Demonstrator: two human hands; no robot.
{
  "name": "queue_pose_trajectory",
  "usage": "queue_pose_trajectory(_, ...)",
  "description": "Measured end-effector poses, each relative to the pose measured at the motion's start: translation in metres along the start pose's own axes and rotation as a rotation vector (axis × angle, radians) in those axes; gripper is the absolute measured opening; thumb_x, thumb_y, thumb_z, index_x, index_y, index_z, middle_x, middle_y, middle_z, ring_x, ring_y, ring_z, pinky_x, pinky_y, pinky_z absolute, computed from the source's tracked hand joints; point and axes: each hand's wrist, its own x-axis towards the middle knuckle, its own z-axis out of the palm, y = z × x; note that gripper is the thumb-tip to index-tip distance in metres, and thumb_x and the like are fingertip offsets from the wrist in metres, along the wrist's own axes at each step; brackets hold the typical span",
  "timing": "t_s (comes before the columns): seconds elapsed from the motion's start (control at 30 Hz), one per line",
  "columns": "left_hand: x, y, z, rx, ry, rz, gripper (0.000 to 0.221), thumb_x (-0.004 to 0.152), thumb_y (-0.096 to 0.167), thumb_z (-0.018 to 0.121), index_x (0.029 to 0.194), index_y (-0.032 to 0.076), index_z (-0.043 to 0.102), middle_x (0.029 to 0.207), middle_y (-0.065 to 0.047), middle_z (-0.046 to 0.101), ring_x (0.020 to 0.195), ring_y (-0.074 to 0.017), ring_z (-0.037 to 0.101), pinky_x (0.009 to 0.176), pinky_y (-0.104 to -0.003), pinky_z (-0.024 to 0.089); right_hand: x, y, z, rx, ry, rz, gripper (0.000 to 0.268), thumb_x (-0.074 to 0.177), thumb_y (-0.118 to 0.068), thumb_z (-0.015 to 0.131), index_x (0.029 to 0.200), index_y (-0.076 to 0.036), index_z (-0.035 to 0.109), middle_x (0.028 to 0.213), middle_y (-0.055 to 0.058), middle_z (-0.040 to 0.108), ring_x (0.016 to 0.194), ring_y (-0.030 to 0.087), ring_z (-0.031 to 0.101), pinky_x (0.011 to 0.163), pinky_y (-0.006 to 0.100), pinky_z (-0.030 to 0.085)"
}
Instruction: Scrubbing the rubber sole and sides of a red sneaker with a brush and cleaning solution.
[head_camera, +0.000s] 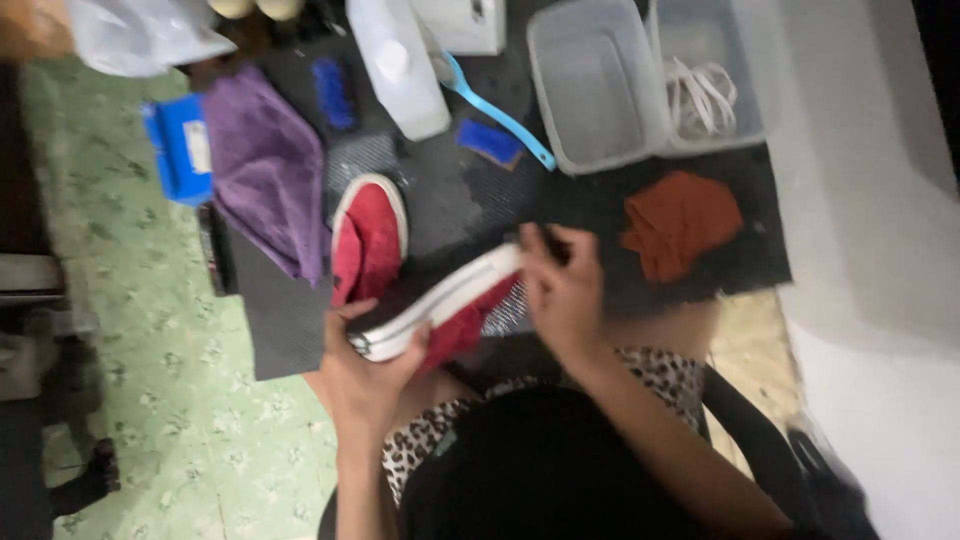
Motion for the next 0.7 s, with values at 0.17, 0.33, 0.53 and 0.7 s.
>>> queue_pose_trajectory(0.17, 0.008, -0.002, -0.003, -0.033, -0.001, -0.002, 0.061, 0.069, 0.041, 0.087, 0.116, 0.011, 0.062, 0.116, -0.008, 0.070, 0.113, -0.0219, 0.065, 0.099, -0.033, 0.049, 0.013, -0.014, -0.007, 0.035, -0.010, -0.038, 0.036, 0.100, -0.013, 0.071, 0.135, -0.011, 0.068, 0.126, 0.025, 0.057, 0.116, 0.041, 0.065, 0.099, 0.044, 0.053)
queue_pose_trajectory(0.33, 0.010, -0.009, -0.006, -0.083, -0.029, -0.049, 0.060, 0.070, 0.038, 0.087, 0.117, 0.012, 0.062, 0.117, -0.007, 0.069, 0.107, -0.0192, 0.066, 0.091, -0.032, 0.055, -0.004, 0.068, -0.014, 0.197, -0.029, 0.404, 0.035, 0.105, -0.026, 0.062, 0.135, -0.010, 0.068, 0.117, 0.014, 0.055, 0.113, 0.029, 0.059, 0.097, 0.041, 0.051)
queue_pose_trajectory(0.53, 0.016, 0.006, -0.006, -0.113, 0.004, -0.226, 0.074, 0.060, 0.034, 0.094, 0.126, 0.014, 0.067, 0.116, -0.025, 0.070, 0.113, -0.0377, 0.067, 0.099, -0.046, 0.050, 0.009, 0.046, -0.055, 1.495, 0.022, 0.908, 0.068, 0.107, -0.024, 0.049, 0.166, -0.026, 0.016, 0.167, 0.008, 0.036, 0.084, 0.026, 0.069, 0.058, 0.033, 0.054)
queue_pose_trajectory(0.7, 0.020, 0.001, -0.002, -0.180, 0.085, -0.169, 0.067, 0.061, 0.033, 0.097, 0.119, 0.010, 0.071, 0.109, -0.022, 0.071, 0.106, -0.0280, 0.068, 0.097, -0.041, 0.050, 0.012, 0.046, -0.057, 1.780, -0.047, 0.874, 0.079, 0.090, -0.026, 0.056, 0.163, -0.020, 0.027, 0.160, 0.013, 0.044, 0.093, 0.032, 0.067, 0.064, 0.037, 0.051)
